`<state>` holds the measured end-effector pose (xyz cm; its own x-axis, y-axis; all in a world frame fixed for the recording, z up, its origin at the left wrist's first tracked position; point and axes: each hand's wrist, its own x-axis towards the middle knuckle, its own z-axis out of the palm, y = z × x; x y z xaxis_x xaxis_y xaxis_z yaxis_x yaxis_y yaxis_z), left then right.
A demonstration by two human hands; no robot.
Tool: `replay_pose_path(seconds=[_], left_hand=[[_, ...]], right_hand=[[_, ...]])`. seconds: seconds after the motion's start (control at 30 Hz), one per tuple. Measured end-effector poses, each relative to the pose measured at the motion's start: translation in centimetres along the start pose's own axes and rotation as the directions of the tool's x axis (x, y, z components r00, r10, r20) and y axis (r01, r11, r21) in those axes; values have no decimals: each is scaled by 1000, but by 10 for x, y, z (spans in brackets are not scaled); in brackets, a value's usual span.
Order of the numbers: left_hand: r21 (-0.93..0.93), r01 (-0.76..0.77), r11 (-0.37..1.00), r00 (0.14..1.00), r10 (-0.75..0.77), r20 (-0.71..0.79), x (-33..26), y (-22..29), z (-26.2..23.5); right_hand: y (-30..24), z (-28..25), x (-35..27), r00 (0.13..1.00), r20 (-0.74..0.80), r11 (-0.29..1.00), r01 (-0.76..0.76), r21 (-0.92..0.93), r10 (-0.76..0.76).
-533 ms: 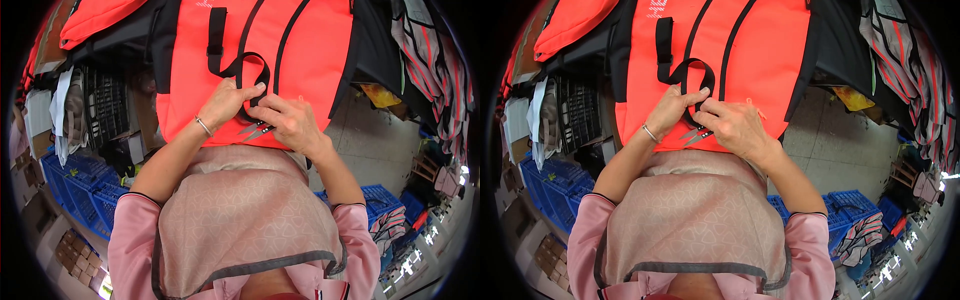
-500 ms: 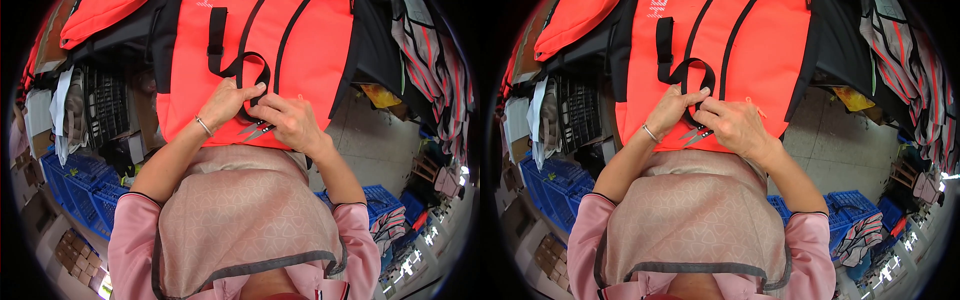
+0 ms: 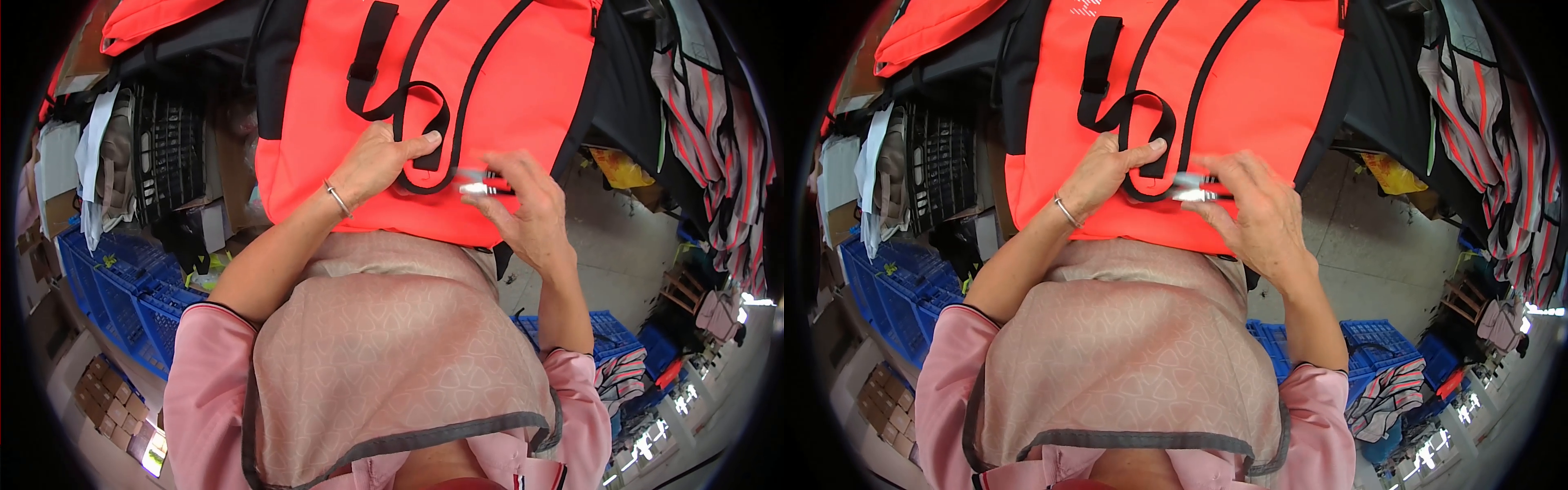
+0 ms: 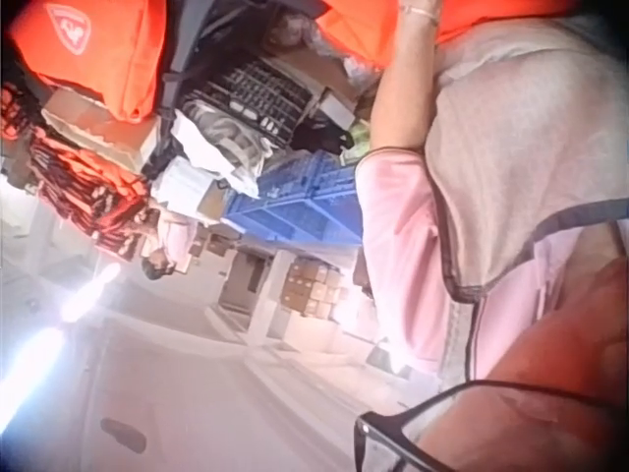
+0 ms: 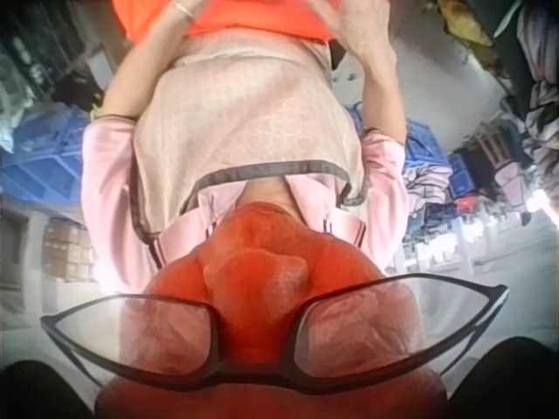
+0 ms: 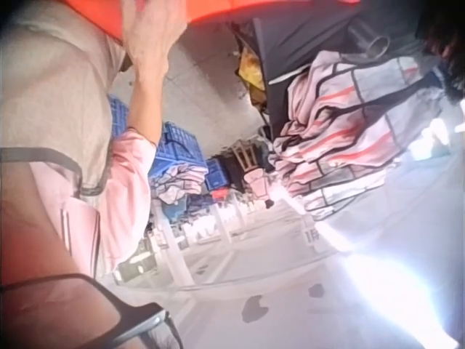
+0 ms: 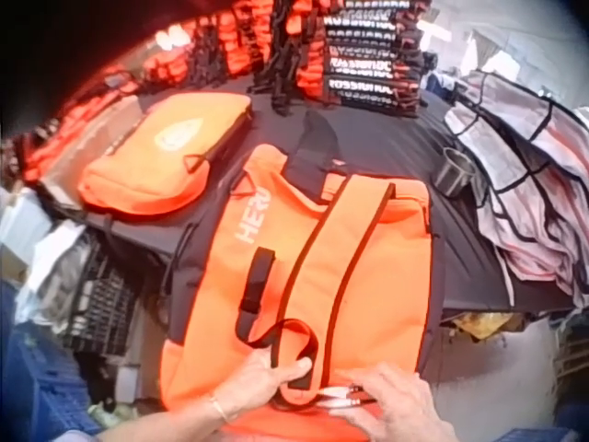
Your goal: Inspecting neon orange backpacks and white/pink bags and trimming loose threads with snips in a factory setting.
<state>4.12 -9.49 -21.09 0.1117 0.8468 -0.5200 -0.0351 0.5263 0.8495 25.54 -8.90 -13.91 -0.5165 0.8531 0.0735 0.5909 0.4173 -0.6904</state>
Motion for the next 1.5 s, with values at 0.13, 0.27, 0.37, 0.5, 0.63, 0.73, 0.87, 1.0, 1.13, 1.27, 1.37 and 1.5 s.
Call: replay_pose_path(seconds=[0.13, 0.27, 0.37, 0.5, 0.63, 0.73, 0.87, 1.0, 1.13, 1.27, 1.37, 1.5], left_hand=[[46, -47, 998, 999, 47, -2, 2, -6, 0], [21, 116, 993, 992, -115, -51, -10, 19, 9], [73, 111, 991, 993, -107, -59, -10, 19, 7], [45, 90, 995, 994, -87, -65, -10, 17, 8], [57, 107, 993, 993, -104, -50, -9, 15, 7], [43, 108, 993, 993, -106, -49, -7, 13, 6], [7, 90, 996, 995, -89, -51, -7, 11, 7], [34, 112, 993, 993, -111, -36, -5, 10, 5], [61, 109, 992, 994, -107, -34, -4, 10, 4], [29, 97, 995, 995, -96, -32, -4, 11, 5], [43, 102, 994, 995, -101, -17, -2, 6, 3], [43, 106, 993, 994, -106, -10, -2, 5, 1]], right_hand=[[-3, -2, 9, 982, -38, 943, 164, -289, -183], [-2, 0, 17, 885, 75, 707, 416, -572, -460], [-5, 0, 20, 830, 114, 629, 496, -598, -546], [-5, 2, 27, 792, 167, 592, 561, -578, -588], [-7, 2, 33, 768, 182, 550, 582, -600, -614], [-8, 1, 35, 756, 191, 540, 597, -593, -626], [-7, -3, 35, 758, 261, 540, 622, -567, -598], [-7, -5, 36, 748, 314, 529, 645, -551, -585], [-5, -3, 37, 738, 319, 521, 656, -546, -595], [-5, -4, 37, 739, 322, 524, 656, -543, -591], [-7, -5, 37, 742, 334, 518, 654, -552, -581], [-6, -4, 38, 736, 323, 501, 654, -567, -595]])
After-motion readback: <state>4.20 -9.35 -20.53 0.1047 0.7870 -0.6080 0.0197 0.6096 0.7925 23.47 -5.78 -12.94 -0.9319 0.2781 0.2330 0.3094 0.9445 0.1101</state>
